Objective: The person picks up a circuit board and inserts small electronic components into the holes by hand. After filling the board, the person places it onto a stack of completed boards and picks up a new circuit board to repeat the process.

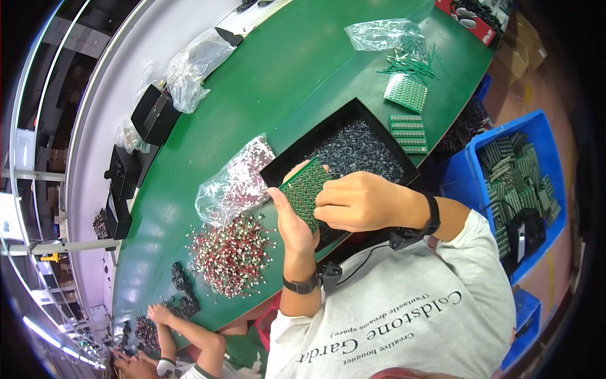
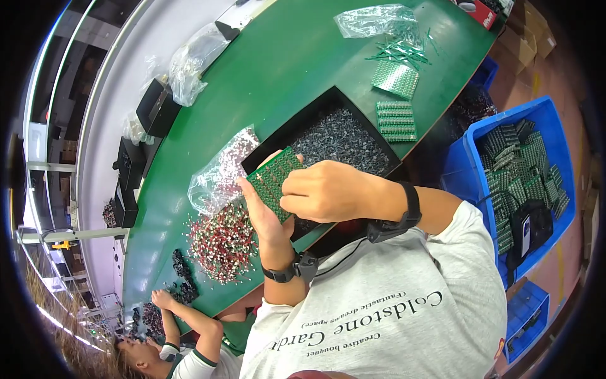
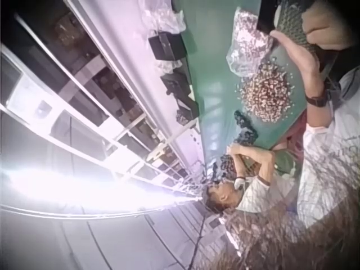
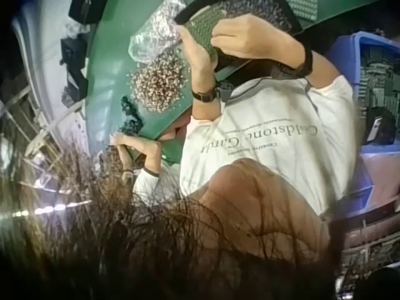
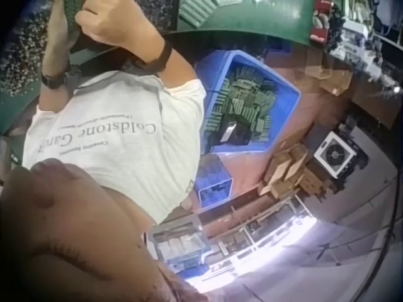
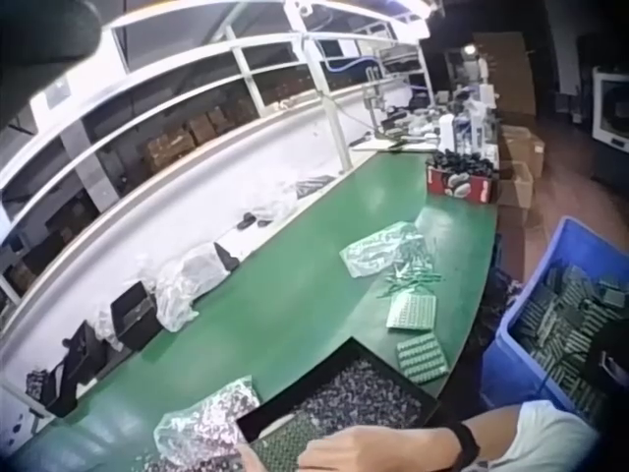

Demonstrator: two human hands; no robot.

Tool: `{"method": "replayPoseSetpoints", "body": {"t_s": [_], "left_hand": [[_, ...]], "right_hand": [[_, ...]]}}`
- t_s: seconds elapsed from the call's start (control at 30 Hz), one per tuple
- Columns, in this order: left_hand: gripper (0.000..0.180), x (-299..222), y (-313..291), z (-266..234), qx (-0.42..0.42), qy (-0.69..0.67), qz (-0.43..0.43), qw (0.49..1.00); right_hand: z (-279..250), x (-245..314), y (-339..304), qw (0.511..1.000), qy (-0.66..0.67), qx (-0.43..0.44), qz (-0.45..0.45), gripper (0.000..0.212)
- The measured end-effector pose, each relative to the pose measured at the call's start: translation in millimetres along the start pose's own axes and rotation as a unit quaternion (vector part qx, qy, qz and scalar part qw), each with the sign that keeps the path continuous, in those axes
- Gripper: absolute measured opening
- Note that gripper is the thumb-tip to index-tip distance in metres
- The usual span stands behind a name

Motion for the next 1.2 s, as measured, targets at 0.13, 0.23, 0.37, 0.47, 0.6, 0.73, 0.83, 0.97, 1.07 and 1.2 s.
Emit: {"method": "replayPoseSetpoints", "body": {"t_s": [0.13,0.23,0.37,0.47,0.6,0.73,0.83,0.97,1.07,1.2], "left_hand": [[0.079,1,0,-1,-0.022,0.031,0.005,0.999],[0.079,-1,-3,2,-0.017,0.025,-0.011,0.999],[0.080,-3,-4,0,-0.016,0.016,0.003,1.000],[0.082,-11,-5,-1,0.021,-0.014,-0.022,0.999],[0.083,-6,-4,1,0.026,-0.019,-0.026,0.999],[0.082,-3,-2,5,0.006,0.017,-0.003,1.000],[0.081,-3,-4,5,0.012,0.039,-0.007,0.999],[0.083,-3,-7,0,0.004,0.014,-0.011,1.000],[0.086,-10,-5,-4,0.033,-0.038,-0.018,0.999],[0.088,-12,-5,-3,0.003,-0.020,-0.028,0.999]], "right_hand": [[6,-1,-1,1.000,-0.001,0.004,0.001,0.022],[8,-3,-1,0.999,0.041,0.004,-0.018,0.021],[-9,-4,-9,0.993,0.099,-0.069,-0.012,0.019],[-21,-15,-18,0.995,0.057,-0.076,0.037,0.019],[-16,-14,-16,0.996,0.060,-0.050,0.038,0.020],[4,-9,-11,0.999,0.019,-0.011,0.026,0.023],[10,-8,-11,0.999,0.024,-0.003,0.024,0.021],[-4,-7,-12,0.998,0.054,-0.034,-0.004,0.020],[-19,-24,-26,0.994,0.053,-0.066,0.064,0.021],[-16,-24,-24,0.995,0.037,-0.047,0.074,0.020]]}}
Point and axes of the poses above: each hand's wrist, its own y-axis towards the middle knuckle, its own z-axis out of the palm, x = y × z, the point moved 8 cm from there along y, towards the middle knuckle, and after that the axes turned 15 degrees about x, right-handed, at the moved point
